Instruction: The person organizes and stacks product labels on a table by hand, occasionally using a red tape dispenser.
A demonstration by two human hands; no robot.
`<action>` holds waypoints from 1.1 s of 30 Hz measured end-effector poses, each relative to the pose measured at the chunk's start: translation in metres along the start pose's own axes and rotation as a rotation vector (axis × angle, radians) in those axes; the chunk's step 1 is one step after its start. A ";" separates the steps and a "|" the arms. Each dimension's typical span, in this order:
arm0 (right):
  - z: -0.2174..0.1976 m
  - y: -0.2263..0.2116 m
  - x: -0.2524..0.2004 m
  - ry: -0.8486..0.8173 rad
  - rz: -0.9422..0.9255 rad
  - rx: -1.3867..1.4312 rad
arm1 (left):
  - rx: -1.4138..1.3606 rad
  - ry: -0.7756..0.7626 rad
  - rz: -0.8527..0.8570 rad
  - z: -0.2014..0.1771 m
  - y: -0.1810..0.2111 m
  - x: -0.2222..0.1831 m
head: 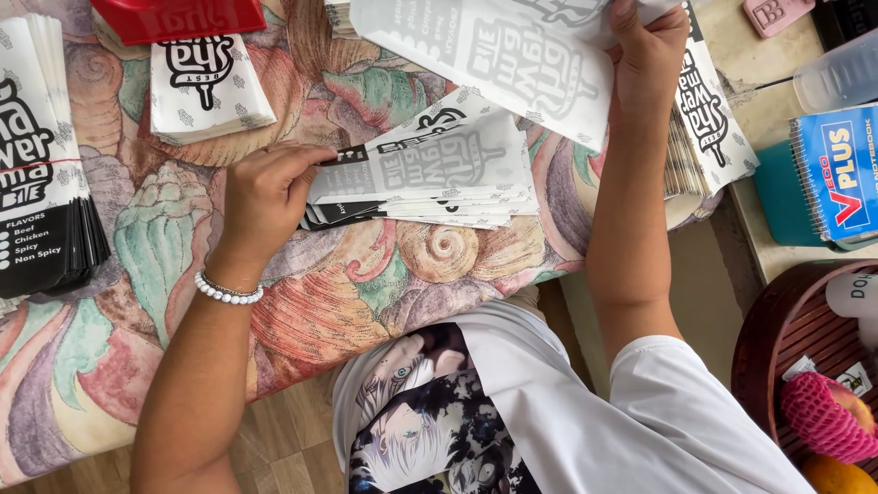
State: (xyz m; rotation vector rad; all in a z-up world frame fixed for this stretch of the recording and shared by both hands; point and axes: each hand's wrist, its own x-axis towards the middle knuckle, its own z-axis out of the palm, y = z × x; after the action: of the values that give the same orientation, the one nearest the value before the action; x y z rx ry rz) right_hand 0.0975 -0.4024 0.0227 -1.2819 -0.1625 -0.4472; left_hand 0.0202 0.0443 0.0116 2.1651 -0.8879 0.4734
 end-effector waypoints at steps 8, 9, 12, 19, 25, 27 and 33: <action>-0.001 0.020 -0.002 -0.326 -0.132 0.018 | 0.020 0.008 0.091 -0.004 0.010 0.007; 0.007 0.013 -0.006 -0.327 -0.130 0.019 | 0.020 0.008 0.088 -0.003 0.006 0.004; 0.024 0.003 -0.014 -0.343 -0.068 -0.261 | -0.058 0.303 0.176 -0.004 0.002 -0.002; 0.057 -0.008 -0.022 -0.856 0.051 -0.260 | 0.038 0.487 0.161 -0.001 0.010 0.002; 0.062 -0.017 -0.016 -1.240 -0.004 -0.437 | 0.200 -0.130 -0.022 0.010 0.021 0.003; 0.065 -0.021 -0.014 -1.341 -0.036 -0.418 | 0.272 -0.369 -0.128 0.017 0.022 0.003; 0.088 -0.019 -0.033 -1.186 -0.113 -0.568 | 0.361 -0.459 -0.047 0.020 0.024 0.001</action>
State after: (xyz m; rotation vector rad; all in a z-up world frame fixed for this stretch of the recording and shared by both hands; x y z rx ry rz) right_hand 0.0716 -0.3157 0.0527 -1.9749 -1.1695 0.2590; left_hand 0.0048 0.0174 0.0109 2.6828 -1.0527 0.1129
